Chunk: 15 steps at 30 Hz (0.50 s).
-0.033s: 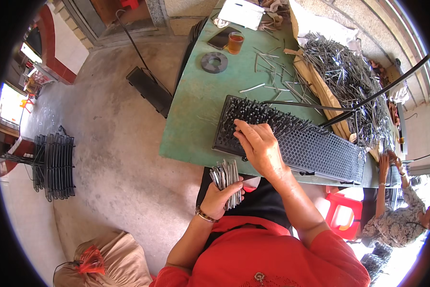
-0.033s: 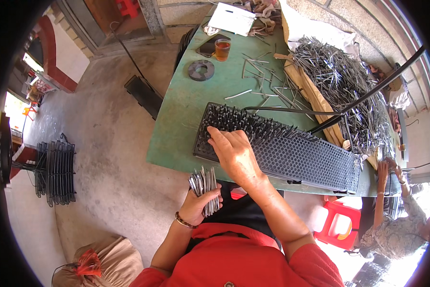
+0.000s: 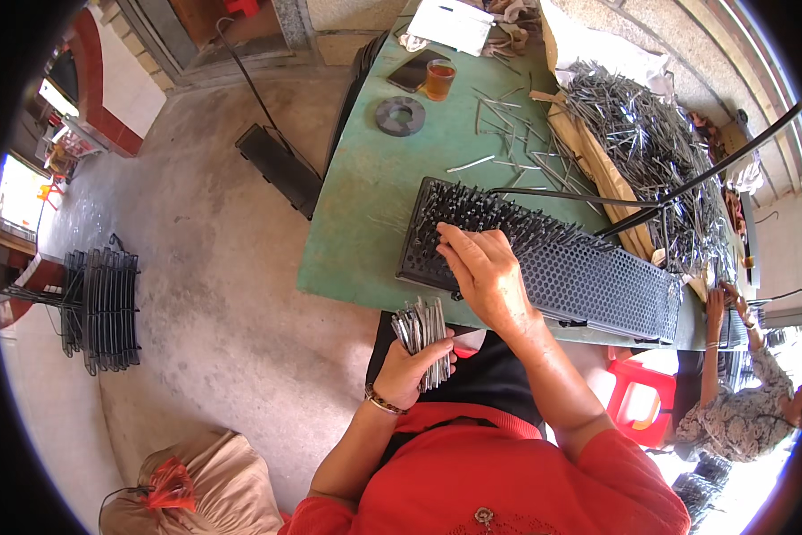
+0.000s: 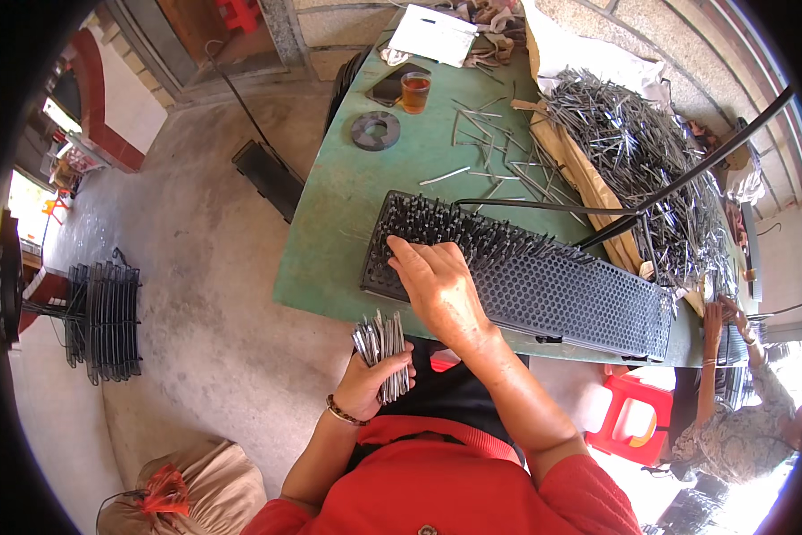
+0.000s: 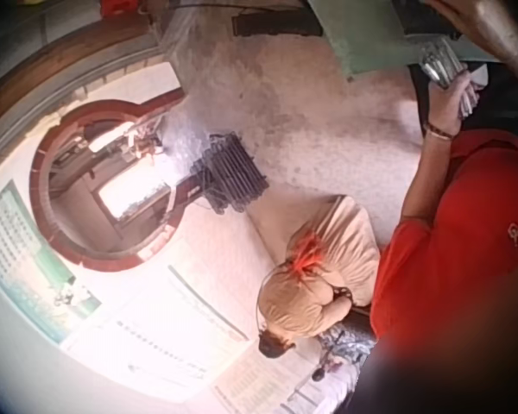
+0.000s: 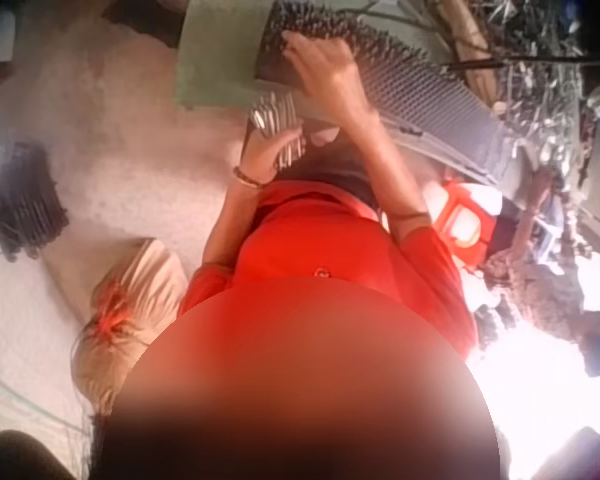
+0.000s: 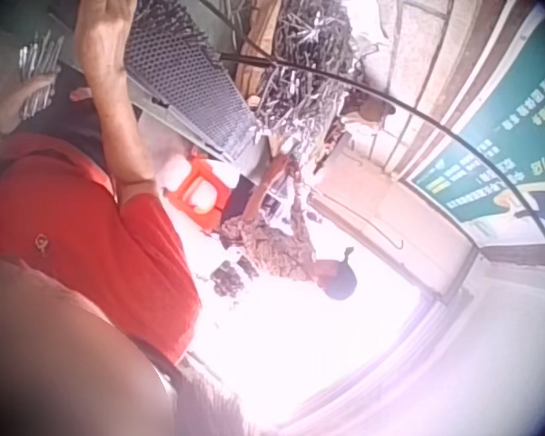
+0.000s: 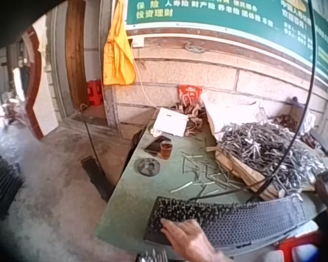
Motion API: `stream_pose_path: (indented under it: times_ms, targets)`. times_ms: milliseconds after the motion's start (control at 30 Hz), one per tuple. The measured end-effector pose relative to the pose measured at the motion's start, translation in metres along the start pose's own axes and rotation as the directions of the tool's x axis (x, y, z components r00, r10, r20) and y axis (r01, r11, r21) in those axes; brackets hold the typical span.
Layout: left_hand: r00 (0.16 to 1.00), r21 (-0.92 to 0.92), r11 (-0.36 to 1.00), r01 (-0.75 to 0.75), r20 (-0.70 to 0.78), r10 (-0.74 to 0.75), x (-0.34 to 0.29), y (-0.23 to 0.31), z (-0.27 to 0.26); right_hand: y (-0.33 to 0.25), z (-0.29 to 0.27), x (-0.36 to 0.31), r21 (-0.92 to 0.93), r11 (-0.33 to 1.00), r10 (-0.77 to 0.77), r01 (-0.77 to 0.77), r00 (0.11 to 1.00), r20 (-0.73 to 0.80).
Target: The recorder inserts small metal rods into a perforated black fixture.
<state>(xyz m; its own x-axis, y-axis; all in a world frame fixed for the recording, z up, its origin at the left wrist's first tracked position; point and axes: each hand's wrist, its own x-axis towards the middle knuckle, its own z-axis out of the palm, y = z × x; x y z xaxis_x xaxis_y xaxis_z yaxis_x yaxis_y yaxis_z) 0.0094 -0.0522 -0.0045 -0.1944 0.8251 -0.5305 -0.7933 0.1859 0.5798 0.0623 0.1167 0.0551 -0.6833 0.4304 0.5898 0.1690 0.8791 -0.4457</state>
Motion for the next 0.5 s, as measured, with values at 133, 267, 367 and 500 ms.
stream_pose_path:
  times_ms: [133,267,367,500]
  targets:
    - [1.000,0.014,1.000,-0.004,-0.018,0.004,0.000,0.000,0.002,0.000,0.000,0.001,-0.037,0.997,-0.059,0.061,0.997,0.056]
    - [1.000,0.023,1.000,0.004,-0.007,-0.003,0.000,0.000,0.003,-0.001,0.000,0.002,-0.067,0.996,-0.047,0.052,0.997,0.069]
    - [1.000,0.036,0.999,-0.015,0.008,0.015,-0.001,0.003,0.003,-0.001,-0.003,-0.002,0.038,0.999,0.003,-0.003,1.000,-0.013]
    - [0.993,0.003,0.994,-0.106,0.046,0.105,-0.003,0.008,0.003,-0.015,-0.025,-0.013,0.349,0.865,0.252,-0.360,0.914,0.318]
